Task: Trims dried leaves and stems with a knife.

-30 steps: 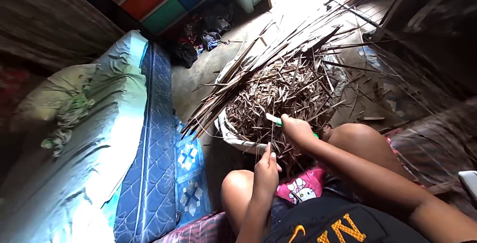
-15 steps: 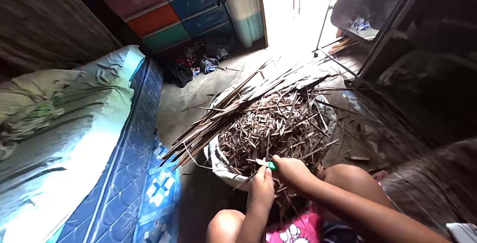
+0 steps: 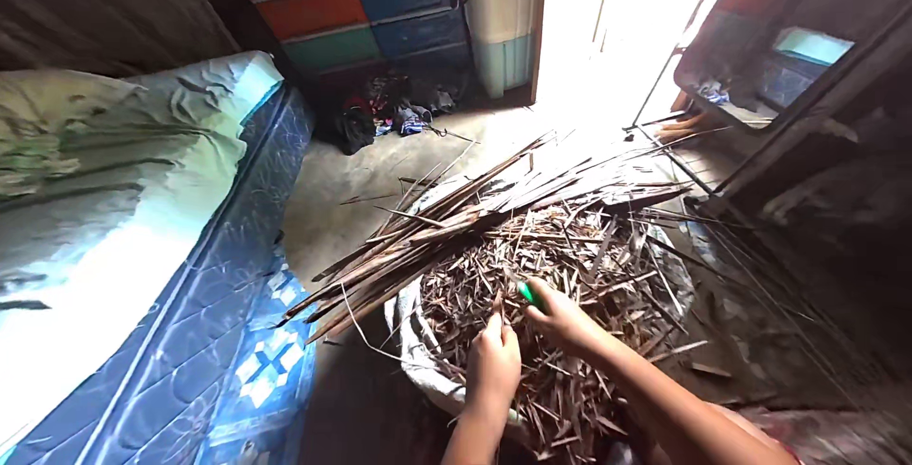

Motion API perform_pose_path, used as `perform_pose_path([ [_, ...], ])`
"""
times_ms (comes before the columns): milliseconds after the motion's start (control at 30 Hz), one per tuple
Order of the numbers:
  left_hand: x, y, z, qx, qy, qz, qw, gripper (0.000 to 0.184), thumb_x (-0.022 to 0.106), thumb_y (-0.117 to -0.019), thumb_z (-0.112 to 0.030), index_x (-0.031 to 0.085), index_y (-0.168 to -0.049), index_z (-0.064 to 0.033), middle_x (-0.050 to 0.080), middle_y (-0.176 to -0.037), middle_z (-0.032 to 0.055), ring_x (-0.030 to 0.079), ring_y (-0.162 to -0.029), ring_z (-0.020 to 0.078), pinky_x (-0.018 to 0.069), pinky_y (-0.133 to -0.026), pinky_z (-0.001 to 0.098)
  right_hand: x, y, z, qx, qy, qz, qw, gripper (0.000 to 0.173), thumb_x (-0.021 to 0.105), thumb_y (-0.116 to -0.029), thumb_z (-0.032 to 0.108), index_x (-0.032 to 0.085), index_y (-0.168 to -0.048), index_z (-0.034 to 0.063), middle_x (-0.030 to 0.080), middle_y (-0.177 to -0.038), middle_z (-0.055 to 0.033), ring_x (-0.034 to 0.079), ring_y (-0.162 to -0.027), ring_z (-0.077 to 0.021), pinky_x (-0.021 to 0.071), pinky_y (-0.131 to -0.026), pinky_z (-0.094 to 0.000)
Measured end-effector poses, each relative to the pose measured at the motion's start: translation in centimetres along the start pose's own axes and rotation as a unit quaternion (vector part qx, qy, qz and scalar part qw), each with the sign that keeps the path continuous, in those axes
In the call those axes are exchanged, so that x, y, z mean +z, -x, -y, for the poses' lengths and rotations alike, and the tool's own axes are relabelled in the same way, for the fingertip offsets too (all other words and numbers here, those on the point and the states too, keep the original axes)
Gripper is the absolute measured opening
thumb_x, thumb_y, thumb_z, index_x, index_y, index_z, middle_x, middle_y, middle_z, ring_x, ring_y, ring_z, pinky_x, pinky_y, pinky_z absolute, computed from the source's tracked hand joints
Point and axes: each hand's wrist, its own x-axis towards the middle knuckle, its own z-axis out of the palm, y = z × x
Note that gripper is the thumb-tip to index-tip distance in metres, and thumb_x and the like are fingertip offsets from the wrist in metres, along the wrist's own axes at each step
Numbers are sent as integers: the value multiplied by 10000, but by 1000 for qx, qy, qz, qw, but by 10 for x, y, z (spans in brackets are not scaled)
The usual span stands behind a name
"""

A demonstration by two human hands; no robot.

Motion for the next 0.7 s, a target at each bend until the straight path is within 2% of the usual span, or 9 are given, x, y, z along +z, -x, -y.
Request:
perform_pose_path([
  [133,8,5,15,58,-17,-40,997,312,497,-1027,-87,662,-1246,62,718,-1102,235,698,-1072,363,520,-977,537,24,-11,-6,-18,-196,18,980,368,537,-1072,292,549,-1332,30,624,-940,-74,575,-724,-117,503,-680,-307],
  [200,14,11,17,84,-5,-25,996,441,543,-986,-72,576,-1409,50,681,-1281,230,675,-1184,349,499,-1046,510,33,-18,-10,-1,-254,-44,966,214,586,-1034,196,593,-1157,22,576,-840,-35,531,-659,-89,467,-619,-278],
  [267,16,16,15,72,9,32,997,622,569,-972,-82,390,-1563,-14,563,-1474,191,587,-1329,299,433,-1135,460,32,-22,-13,-1,-267,-85,960,172,560,-1020,107,638,-1135,5,608,-873,-40,563,-716,-90,484,-668,-288],
  [333,16,17,15,64,23,39,997,639,554,-973,-67,358,-1578,-19,546,-1494,181,579,-1340,277,426,-1142,432,27,-22,-17,-30,-274,-77,958,222,500,-1064,141,640,-1190,23,600,-856,-1,527,-654,-45,453,-595,-231],
  [400,17,15,18,71,42,-7,997,524,513,-996,-48,456,-1511,32,624,-1387,219,639,-1258,308,467,-1096,451,21,-19,-19,-52,-263,-31,963,271,453,-1081,182,612,-1248,42,538,-786,36,466,-576,-23,406,-523,-198],
  [433,17,12,21,77,47,-36,995,457,503,-1012,-59,522,-1455,55,682,-1278,234,685,-1169,321,505,-1043,466,18,-16,-20,-55,-218,-8,974,283,446,-1054,173,598,-1260,52,527,-779,26,467,-580,-40,408,-529,-217],
  [500,17,3,26,72,45,-73,994,339,487,-1050,-119,646,-1282,69,727,-997,223,718,-936,328,555,-883,499,11,-7,-15,-41,-53,34,997,315,483,-1023,166,592,-1287,31,616,-902,-102,579,-735,-190,497,-686,-394],
  [600,14,-8,28,36,29,-56,997,362,455,-1065,-124,626,-1332,52,730,-1072,212,712,-1038,318,531,-979,496,22,9,-3,-3,160,65,985,333,488,-1076,310,598,-1198,21,674,-929,-205,686,-902,-384,530,-793,-574],
  [700,21,-8,22,35,0,-66,997,410,437,-1047,-85,573,-1411,46,727,-1123,220,708,-1079,333,526,-987,482,35,16,-6,4,248,22,968,335,492,-1079,322,619,-1186,31,707,-941,-200,718,-934,-395,552,-785,-566],
])
